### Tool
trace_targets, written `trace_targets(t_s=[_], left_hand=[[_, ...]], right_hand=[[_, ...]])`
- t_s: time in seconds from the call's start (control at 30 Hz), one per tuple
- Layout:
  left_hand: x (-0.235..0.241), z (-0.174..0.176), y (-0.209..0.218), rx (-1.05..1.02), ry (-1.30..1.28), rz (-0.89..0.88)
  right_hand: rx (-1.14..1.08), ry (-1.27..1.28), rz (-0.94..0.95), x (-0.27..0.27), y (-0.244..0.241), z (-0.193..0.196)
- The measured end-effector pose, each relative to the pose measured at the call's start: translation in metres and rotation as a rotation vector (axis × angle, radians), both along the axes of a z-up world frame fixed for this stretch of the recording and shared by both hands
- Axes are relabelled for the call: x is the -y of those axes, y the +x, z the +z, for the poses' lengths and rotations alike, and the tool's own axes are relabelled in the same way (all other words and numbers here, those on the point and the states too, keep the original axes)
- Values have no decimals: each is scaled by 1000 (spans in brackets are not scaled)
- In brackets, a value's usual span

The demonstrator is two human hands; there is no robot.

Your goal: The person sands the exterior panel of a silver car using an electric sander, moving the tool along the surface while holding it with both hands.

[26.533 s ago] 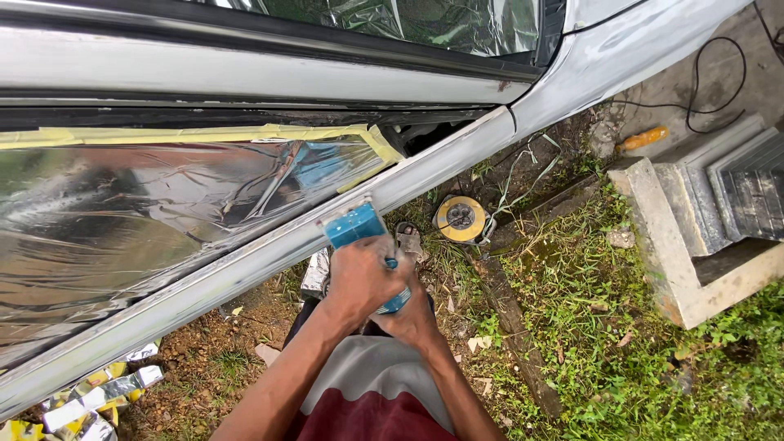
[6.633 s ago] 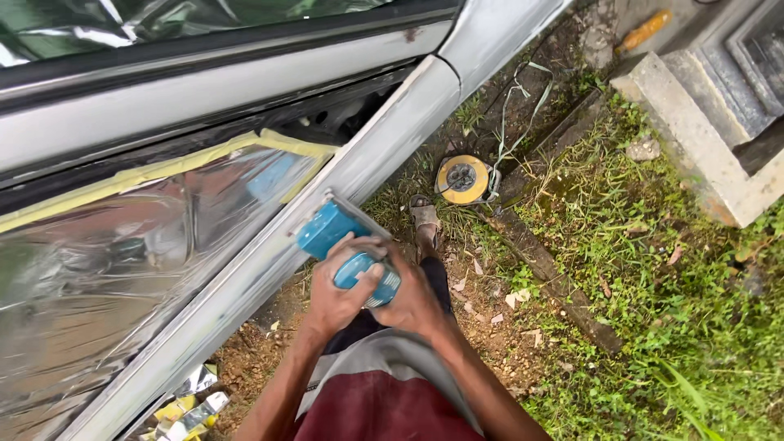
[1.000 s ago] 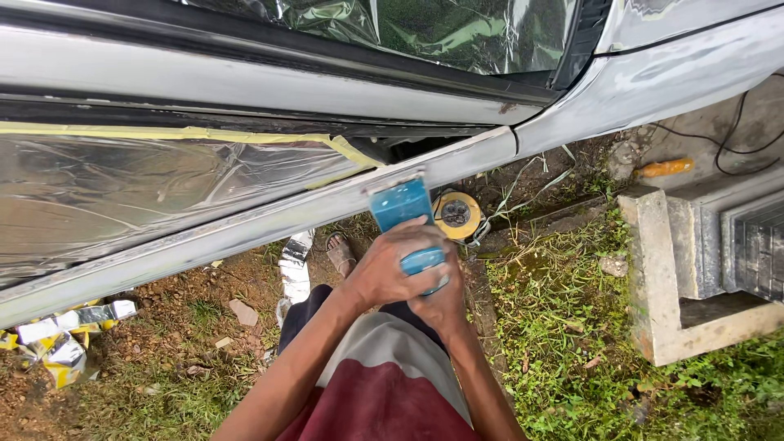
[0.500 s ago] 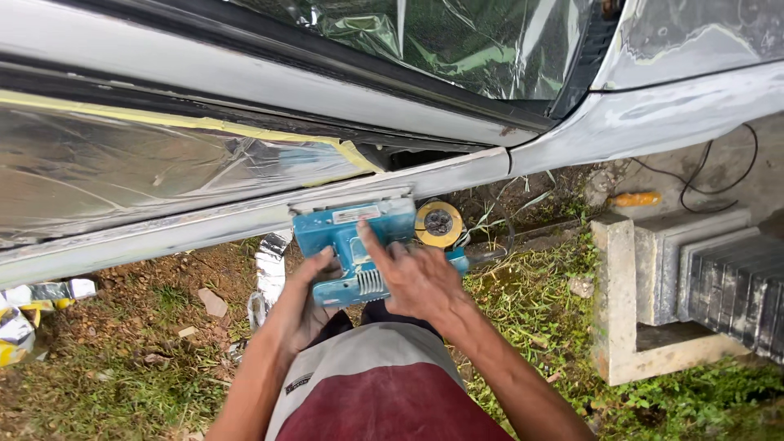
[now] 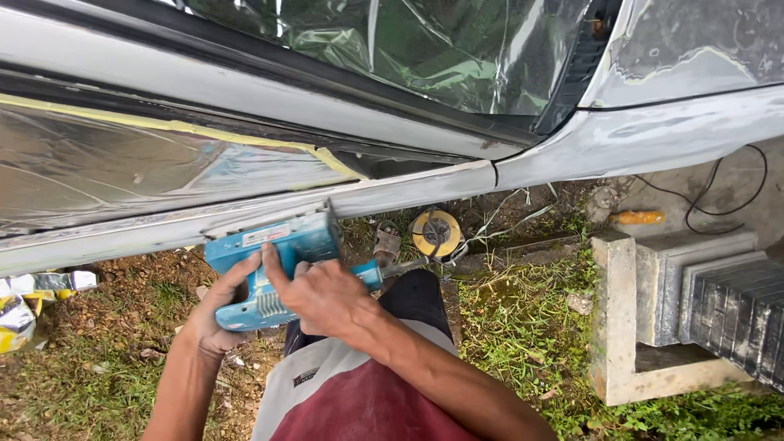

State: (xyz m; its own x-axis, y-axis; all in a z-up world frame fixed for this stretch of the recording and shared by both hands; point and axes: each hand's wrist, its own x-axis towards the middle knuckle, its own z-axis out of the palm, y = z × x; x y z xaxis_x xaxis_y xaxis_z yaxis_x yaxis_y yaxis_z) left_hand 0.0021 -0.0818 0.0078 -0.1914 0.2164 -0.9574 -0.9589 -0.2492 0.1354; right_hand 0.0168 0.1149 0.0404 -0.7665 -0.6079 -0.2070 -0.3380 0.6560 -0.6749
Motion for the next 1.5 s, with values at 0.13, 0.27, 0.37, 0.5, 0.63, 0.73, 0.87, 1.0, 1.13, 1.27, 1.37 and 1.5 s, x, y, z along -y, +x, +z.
trace_targets(t_s=[0.13,0.27,0.37,0.5,0.63,0.73,0.87,1.0,1.13,1.27,1.37,1.5], left_hand=[[-9,6,4,55,-62,21],[-32,-1,1,64,-57,57],[-45,-9,6,61,-38,41],[-81,4,-1,79,-22,80],[-113,2,-1,87,28,64],[-135,-4,4,121,80,73],[-166,-34,21,101,192,66],[-197,1,10,104,226,133],[-196,4,5,107,254,131],[-177,6,-1,113,217,94],[-163,15,-8,148,180,143],[-151,23,-19,149,152,126]], right_hand=[[2,8,24,-6,0,1],[39,62,59,-24,-2,3],[119,79,61,-39,1,7],[208,112,28,-61,-3,17],[317,213,35,-89,-8,28],[281,275,36,-113,-1,26],[263,368,38,-146,7,29],[286,502,13,-164,3,39],[293,521,24,-162,-4,42],[329,508,12,-142,-9,42],[319,462,28,-128,-15,44],[326,464,64,-114,-25,46]])
